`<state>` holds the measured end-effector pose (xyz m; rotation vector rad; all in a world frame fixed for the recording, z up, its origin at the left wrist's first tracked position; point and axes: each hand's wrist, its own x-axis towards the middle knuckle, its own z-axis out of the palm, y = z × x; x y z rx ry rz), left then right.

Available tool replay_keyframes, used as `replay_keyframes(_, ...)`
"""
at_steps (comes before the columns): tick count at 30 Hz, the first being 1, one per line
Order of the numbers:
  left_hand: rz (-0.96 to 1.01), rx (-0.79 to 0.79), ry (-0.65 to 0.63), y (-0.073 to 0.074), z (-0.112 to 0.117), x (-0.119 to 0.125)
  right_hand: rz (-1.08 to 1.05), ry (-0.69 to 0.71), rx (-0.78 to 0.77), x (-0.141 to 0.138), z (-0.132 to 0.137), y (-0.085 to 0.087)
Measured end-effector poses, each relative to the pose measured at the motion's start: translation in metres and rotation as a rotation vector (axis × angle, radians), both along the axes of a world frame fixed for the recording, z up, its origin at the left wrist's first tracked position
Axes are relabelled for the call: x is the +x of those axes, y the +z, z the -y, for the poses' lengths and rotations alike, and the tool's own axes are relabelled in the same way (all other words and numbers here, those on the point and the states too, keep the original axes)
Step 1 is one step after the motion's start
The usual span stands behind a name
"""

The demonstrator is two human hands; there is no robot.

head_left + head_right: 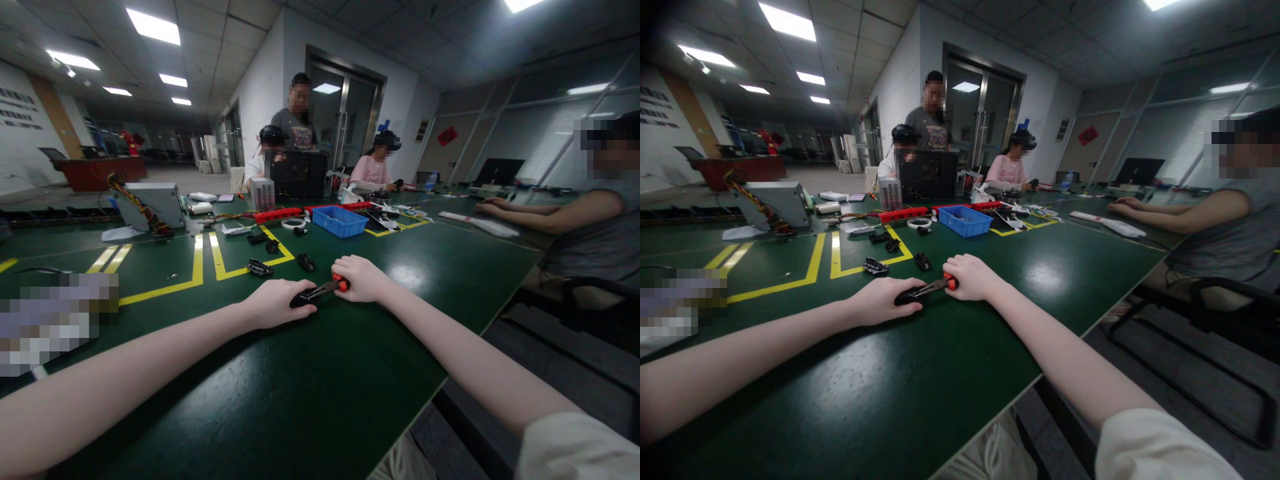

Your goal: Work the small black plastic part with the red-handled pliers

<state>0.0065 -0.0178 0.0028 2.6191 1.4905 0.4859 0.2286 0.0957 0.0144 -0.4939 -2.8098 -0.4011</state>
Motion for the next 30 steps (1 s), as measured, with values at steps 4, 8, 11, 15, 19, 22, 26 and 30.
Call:
replay_keyframes(4, 0.002, 0.002, -0.012, 0.0002, 0.0005, 0.0001, -0.005, 0.005, 0.008, 0.0, -0.0005, 0.0002)
replay_keyframes(8, 0.002, 0.013, -0.007, -0.0002, 0.0006, 0.0001, -0.004, 0.009, 0.003, 0.0003, -0.001, 0.0002)
replay_keyframes(11, -0.006, 0.005, 0.001, 0.0005, 0.0008, 0.0006, -0.003, 0.005, 0.009, 0.0003, -0.0011, 0.0001)
replay_keyframes(15, -0.008, -0.006, 0.006, 0.0011, 0.0012, 0.0014, 0.001, -0.001, 0.011, 0.0001, -0.001, 0.0)
replay_keyframes(19, -0.001, -0.012, 0.01, 0.0006, 0.0013, 0.0016, -0.006, 0.005, -0.005, 0.0001, -0.0011, 0.0001)
replay_keyframes(22, -0.002, -0.014, 0.009, 0.0006, 0.0013, 0.0013, -0.008, 0.007, -0.003, 0.0002, -0.0012, 0.0003)
replay_keyframes(26, -0.007, -0.014, 0.008, 0.0012, 0.0009, 0.0011, -0.001, 0.003, 0.013, 0.0011, -0.0016, -0.0004)
replay_keyframes(30, -0.001, -0.001, 0.006, 0.0008, 0.0006, 0.001, -0.013, -0.01, 0.087, 0.0024, -0.0018, -0.002)
